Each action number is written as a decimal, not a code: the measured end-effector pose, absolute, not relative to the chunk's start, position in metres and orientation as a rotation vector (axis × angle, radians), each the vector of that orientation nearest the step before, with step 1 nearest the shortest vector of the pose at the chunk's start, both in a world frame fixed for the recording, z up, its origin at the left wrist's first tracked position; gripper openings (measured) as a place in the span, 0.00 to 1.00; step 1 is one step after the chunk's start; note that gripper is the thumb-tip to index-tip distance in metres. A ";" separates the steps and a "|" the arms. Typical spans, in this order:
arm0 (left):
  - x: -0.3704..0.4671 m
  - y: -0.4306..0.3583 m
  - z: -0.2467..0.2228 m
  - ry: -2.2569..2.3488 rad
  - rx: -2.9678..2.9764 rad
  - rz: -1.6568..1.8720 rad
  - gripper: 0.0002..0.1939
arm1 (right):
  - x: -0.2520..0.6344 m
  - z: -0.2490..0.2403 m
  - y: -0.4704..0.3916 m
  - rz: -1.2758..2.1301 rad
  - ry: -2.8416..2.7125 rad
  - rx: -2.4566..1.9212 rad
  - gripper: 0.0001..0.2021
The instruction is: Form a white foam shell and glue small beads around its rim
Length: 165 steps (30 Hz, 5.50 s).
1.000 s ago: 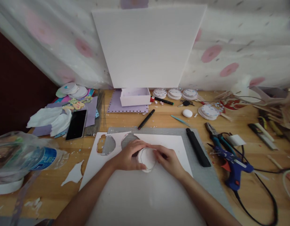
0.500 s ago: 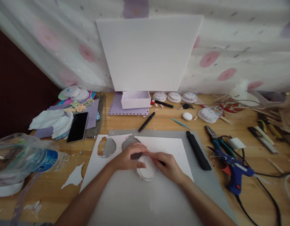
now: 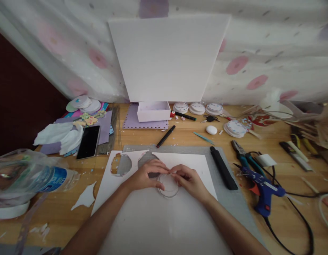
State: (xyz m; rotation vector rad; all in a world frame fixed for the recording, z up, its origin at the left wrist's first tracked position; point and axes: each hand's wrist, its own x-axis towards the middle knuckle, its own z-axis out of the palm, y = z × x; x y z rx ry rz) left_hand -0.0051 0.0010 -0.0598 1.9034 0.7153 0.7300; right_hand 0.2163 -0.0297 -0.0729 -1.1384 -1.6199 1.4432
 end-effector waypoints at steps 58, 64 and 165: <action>-0.081 0.124 0.028 1.694 2.755 0.548 0.09 | 0.226 -0.061 -0.045 0.901 -2.078 -1.019 0.19; -0.084 0.113 0.052 1.705 2.844 0.503 0.10 | 0.227 -0.063 -0.050 0.902 -2.069 -1.007 0.18; -0.029 -0.049 -0.054 1.054 3.200 0.969 0.13 | 0.210 -0.034 -0.045 0.660 -1.912 -1.325 0.05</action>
